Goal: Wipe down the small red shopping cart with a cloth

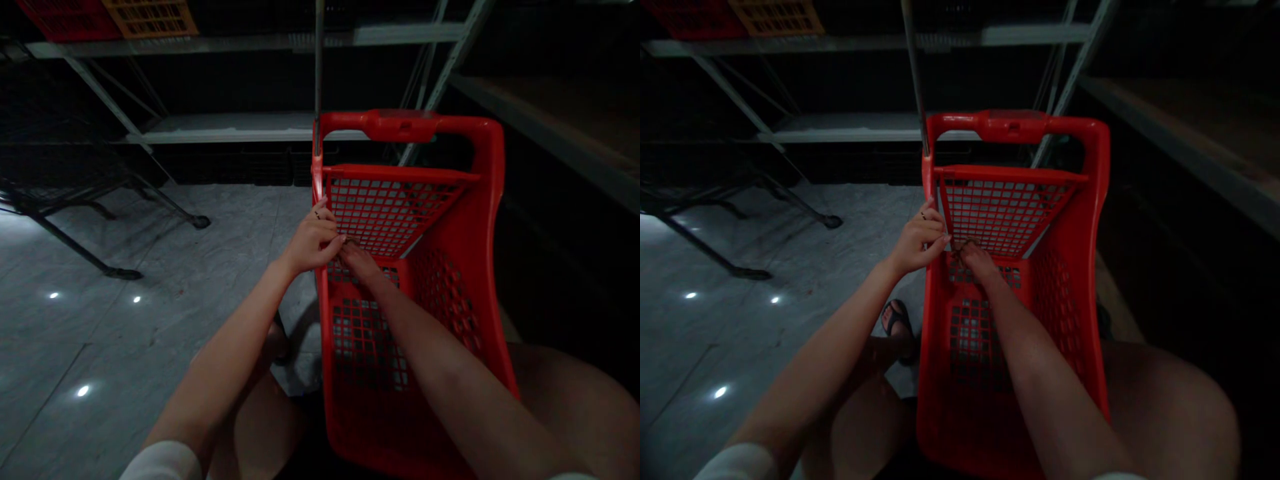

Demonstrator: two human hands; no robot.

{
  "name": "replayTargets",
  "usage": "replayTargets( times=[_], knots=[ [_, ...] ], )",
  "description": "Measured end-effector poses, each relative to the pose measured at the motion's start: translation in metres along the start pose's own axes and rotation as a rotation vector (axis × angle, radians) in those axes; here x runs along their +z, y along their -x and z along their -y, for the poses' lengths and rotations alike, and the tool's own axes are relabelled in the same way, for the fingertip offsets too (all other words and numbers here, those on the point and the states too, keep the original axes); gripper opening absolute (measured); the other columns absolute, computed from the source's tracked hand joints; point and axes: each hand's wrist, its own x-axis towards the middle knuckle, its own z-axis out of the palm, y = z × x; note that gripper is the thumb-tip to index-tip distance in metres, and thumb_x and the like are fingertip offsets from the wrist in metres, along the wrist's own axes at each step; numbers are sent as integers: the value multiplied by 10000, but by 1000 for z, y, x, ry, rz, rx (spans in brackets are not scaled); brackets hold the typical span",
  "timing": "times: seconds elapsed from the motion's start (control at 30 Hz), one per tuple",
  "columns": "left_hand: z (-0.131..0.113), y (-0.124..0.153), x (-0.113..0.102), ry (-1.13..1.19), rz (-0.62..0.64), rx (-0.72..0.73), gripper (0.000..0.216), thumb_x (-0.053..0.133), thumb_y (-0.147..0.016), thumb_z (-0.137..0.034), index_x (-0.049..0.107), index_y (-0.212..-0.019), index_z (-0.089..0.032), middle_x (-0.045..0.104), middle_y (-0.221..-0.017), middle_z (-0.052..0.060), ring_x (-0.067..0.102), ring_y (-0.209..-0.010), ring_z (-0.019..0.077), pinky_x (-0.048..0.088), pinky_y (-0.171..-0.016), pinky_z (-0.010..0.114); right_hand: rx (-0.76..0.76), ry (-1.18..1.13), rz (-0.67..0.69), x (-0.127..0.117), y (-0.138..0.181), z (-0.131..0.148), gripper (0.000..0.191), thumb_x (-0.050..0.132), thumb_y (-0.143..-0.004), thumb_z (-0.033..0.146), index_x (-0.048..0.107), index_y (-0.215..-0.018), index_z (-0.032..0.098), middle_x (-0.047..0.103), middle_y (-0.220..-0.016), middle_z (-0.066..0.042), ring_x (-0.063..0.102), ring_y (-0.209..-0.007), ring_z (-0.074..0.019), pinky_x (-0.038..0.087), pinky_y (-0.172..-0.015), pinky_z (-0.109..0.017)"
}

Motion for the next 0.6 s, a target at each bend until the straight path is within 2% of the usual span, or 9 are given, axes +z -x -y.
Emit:
replayTargets(
  times=[0.07, 0.1, 0.17, 0.23, 0.3, 0.4, 0.5, 0.57, 0.6],
  knots=[
    [-1, 0, -1, 4, 3, -4, 490, 462, -1021, -328, 473, -541, -228, 562, -578, -18, 625, -856, 179, 295, -1331, 561, 67, 21, -109, -13, -9, -1, 233, 589, -853, 83, 701, -1015, 207, 681, -973, -57, 607, -990, -218, 542, -897, -337],
    [-1, 0, -1, 7, -1, -2, 491, 464, -1020, -326, 462, -539, -227, 562, -581, -18, 623, -853, 178, 299, -1329, 561, 125, 37, -210, -23, -19, -2, 282, 535, -863, 75, 680, -1074, 195, 664, -1039, -80, 588, -1041, -232, 529, -945, -376],
    [-1, 0, -1, 14, -11, 0, 493, 470, -1020, -329, 443, -538, -226, 551, -575, -20, 619, -841, 178, 306, -1327, 561, 241, 74, -471, -49, -44, -4, 382, 439, -883, 70, 611, -1211, 163, 597, -1206, -138, 527, -1173, -266, 468, -1061, -483],
    [0, 0, 0, 18, -19, -5, 498, 472, -1021, -339, 428, -537, -229, 531, -561, -23, 615, -833, 179, 306, -1328, 561, 273, 98, -831, -79, -69, -8, 357, 458, -883, 99, 599, -1200, 182, 567, -1228, -130, 504, -1205, -279, 413, -1117, -545],
    [0, 0, 0, 23, -26, -9, 497, 475, -1019, -346, 425, -538, -232, 530, -561, -23, 612, -831, 180, 305, -1330, 561, 237, 139, -980, -103, -83, -13, 329, 484, -889, 123, 603, -1185, 200, 560, -1237, -125, 487, -1231, -284, 375, -1149, -562],
    [1, 0, 1, 36, -28, -8, 496, 480, -1013, -345, 422, -534, -232, 538, -570, -21, 606, -824, 177, 310, -1327, 557, 246, 178, -931, -110, -68, -24, 361, 499, -852, 97, 615, -1177, 206, 566, -1268, -130, 475, -1256, -286, 376, -1156, -555],
    [1, -1, 1, 52, -35, 3, 498, 482, -1011, -347, 416, -530, -232, 508, -546, -25, 597, -808, 178, 304, -1328, 560, 390, 144, -670, -86, -18, -38, 430, 484, -772, 38, 641, -1133, 211, 581, -1315, -128, 497, -1258, -278, 421, -1130, -517],
    [1, -1, 2, 54, -43, 4, 500, 484, -1008, -353, 410, -529, -233, 494, -537, -26, 593, -803, 179, 297, -1329, 567, 502, 116, -479, -65, 19, -47, 416, 486, -761, 39, 666, -1092, 214, 597, -1328, -128, 527, -1238, -267, 446, -1110, -474],
    [1, -1, 2, 50, -42, 1, 503, 482, -1009, -356, 406, -527, -232, 491, -536, -25, 592, -800, 179, 297, -1329, 569, 552, 102, -432, -56, 35, -50, 383, 490, -760, 49, 678, -1054, 208, 616, -1295, -130, 556, -1194, -263, 470, -1078, -456]
  ],
)
